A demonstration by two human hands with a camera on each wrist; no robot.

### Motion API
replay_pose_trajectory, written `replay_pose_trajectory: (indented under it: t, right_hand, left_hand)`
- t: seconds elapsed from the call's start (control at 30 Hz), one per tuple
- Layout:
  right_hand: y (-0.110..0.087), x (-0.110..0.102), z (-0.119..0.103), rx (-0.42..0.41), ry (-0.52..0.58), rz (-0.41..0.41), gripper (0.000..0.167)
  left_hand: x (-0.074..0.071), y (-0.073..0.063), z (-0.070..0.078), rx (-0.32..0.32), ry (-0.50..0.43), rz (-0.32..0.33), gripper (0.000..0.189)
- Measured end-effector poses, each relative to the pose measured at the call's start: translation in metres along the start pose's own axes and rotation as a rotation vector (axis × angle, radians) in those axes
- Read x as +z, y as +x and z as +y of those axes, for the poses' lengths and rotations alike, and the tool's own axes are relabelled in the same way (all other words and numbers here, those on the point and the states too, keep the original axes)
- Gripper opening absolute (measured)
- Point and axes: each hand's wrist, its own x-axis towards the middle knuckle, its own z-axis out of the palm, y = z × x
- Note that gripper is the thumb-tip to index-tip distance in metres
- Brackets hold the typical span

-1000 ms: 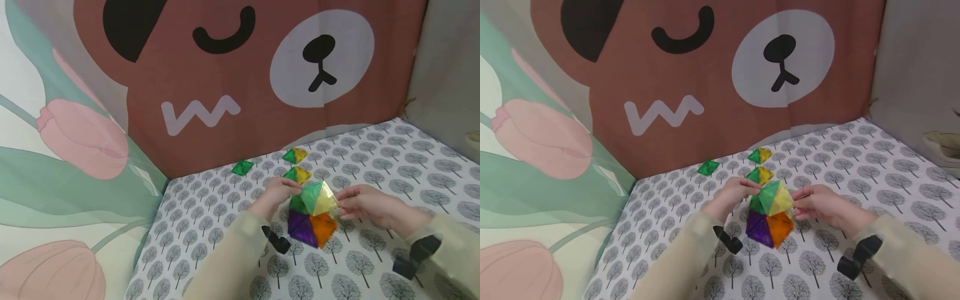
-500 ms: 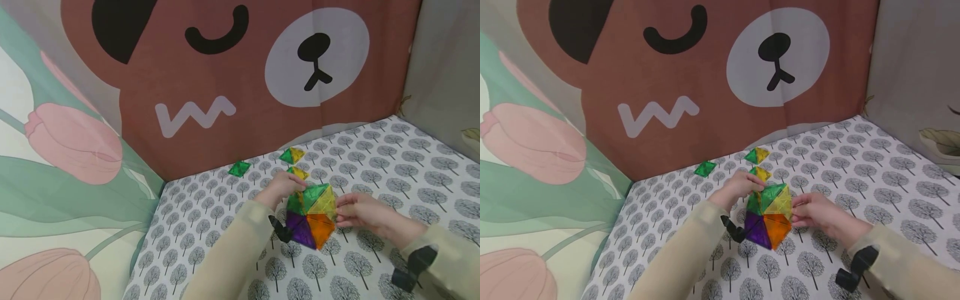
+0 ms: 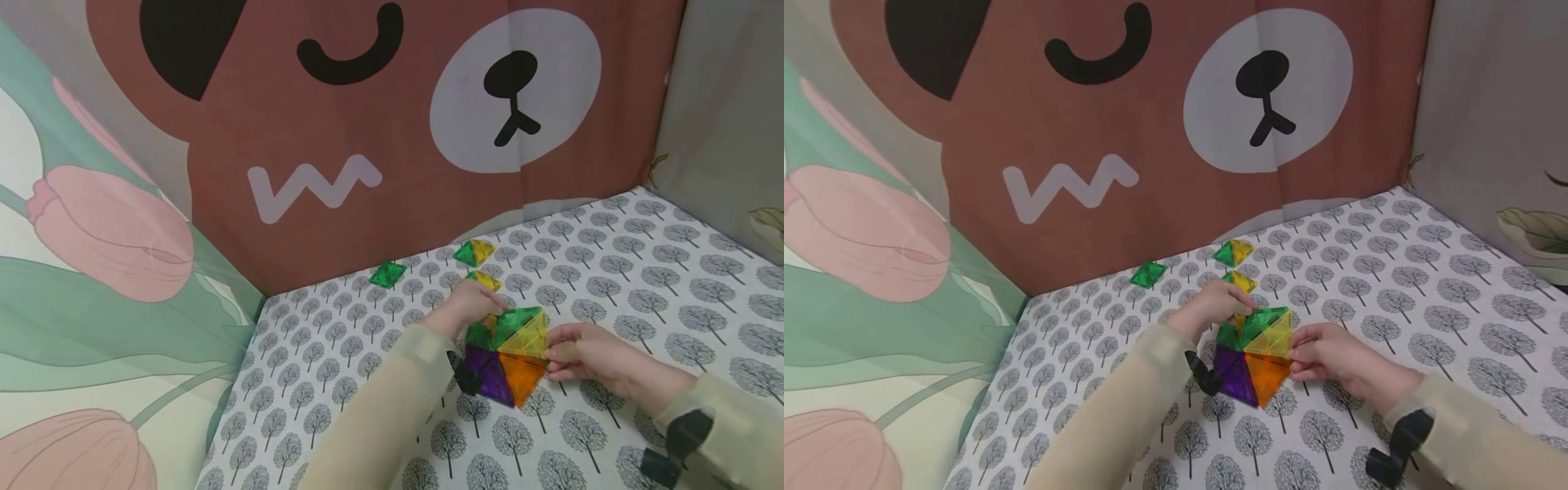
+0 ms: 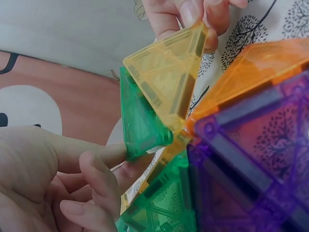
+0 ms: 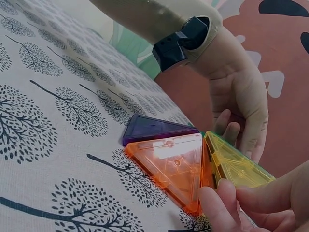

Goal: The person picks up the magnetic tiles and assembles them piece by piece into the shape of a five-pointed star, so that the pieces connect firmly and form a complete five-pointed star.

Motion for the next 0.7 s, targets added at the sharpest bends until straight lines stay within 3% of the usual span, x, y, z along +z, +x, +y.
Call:
replay_pose_trajectory:
  t: [0.4, 0.7]
  right_hand:
    - [-0.0018, -0.0011, 0.0014, 0.018, -0.003, -0.008, 0.017]
    - [-0.0006, -0.0022, 0.0039, 0.005, -0.030, -0.025, 0.016]
  left_hand:
    - [0.0055, 0.0007, 0.0048, -0.032, 0.007, -0.067, 0.017]
    - [0.0080, 0.0015, 0.0060, -0.037, -0.020, -0.111, 0.017]
